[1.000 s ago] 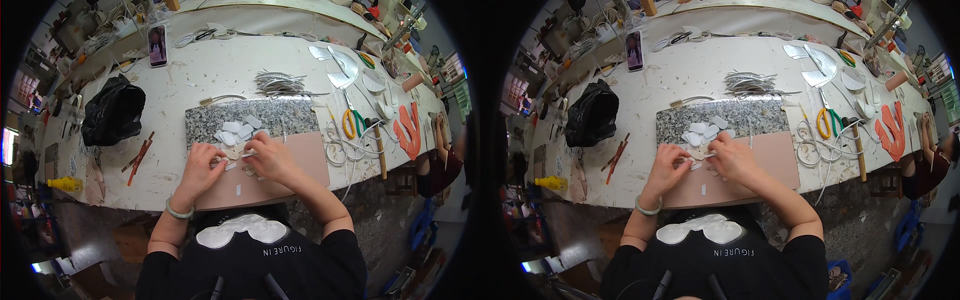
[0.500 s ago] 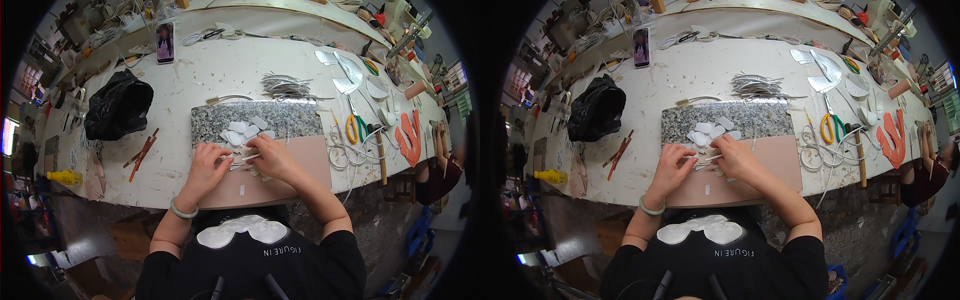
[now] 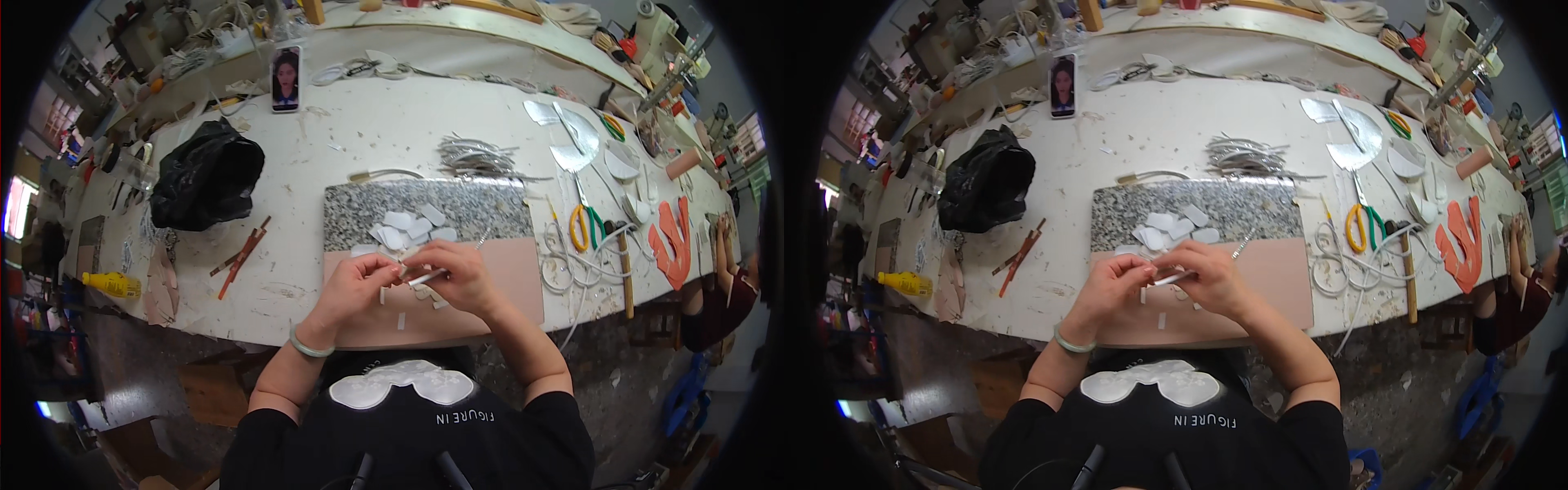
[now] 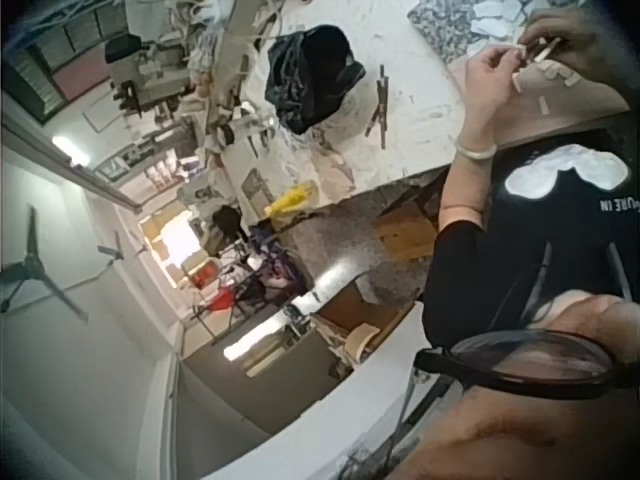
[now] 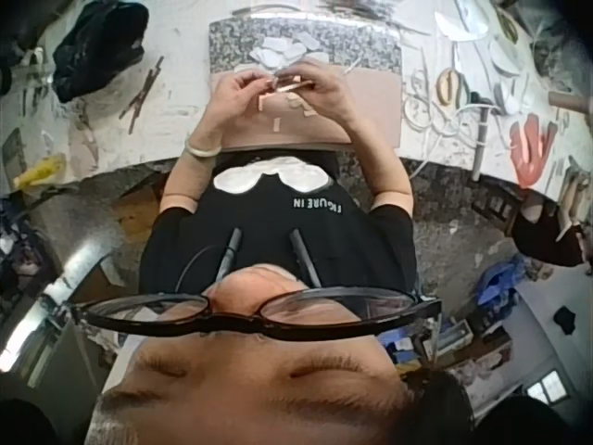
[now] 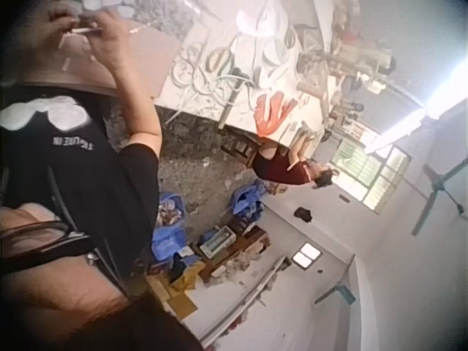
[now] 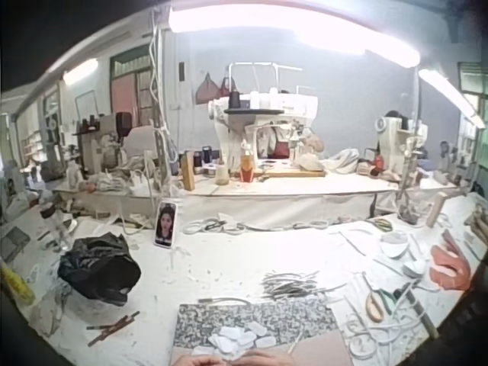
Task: The person assembles small white decorative pieces by hand, repeatedly picking up individual items and attaching them to a central core. They also use a small tool to mark or adjust the pieces and handle a bundle of silver ribbons. The workspace is cluttered with craft supplies, and a smartphone plays a video in the background.
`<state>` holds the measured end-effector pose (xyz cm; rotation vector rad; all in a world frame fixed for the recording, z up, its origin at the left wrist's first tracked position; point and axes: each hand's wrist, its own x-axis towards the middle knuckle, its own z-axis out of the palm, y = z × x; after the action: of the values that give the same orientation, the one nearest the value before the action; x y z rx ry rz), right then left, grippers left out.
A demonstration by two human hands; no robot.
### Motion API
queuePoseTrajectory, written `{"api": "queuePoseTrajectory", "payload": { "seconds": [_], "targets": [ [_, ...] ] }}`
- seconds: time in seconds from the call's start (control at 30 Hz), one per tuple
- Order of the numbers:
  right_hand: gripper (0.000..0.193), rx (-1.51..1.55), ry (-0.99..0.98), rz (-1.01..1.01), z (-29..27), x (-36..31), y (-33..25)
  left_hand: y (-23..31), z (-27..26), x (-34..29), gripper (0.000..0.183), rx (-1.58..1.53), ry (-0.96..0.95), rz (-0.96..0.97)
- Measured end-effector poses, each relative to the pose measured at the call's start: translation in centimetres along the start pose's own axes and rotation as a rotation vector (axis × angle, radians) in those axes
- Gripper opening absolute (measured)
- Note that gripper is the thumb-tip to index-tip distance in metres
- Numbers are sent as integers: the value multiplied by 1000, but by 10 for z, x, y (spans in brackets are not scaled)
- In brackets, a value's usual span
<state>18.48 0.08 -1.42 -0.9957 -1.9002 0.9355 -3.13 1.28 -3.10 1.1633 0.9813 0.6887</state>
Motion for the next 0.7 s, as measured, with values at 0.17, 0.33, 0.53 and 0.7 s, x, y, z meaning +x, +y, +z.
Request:
{"api": "queuePoseTrajectory", "payload": {
  "seconds": [0.17,0.33,0.53,0.7],
  "targets": [
    [47,-152,73,-79,12,-1,10,-7,5,0,17,104,105,110],
    [54,-359,147,-214,27,-4,12,4,8,-1,26,59,-1,-70],
    [62,-206,111,-39,31,-12,10,0,3,-3,23,-108,-35,-162],
    [57,12,107,144,29,-11,-8,-7,-1,-4,23,-140,-105,-149]
  ]
}}
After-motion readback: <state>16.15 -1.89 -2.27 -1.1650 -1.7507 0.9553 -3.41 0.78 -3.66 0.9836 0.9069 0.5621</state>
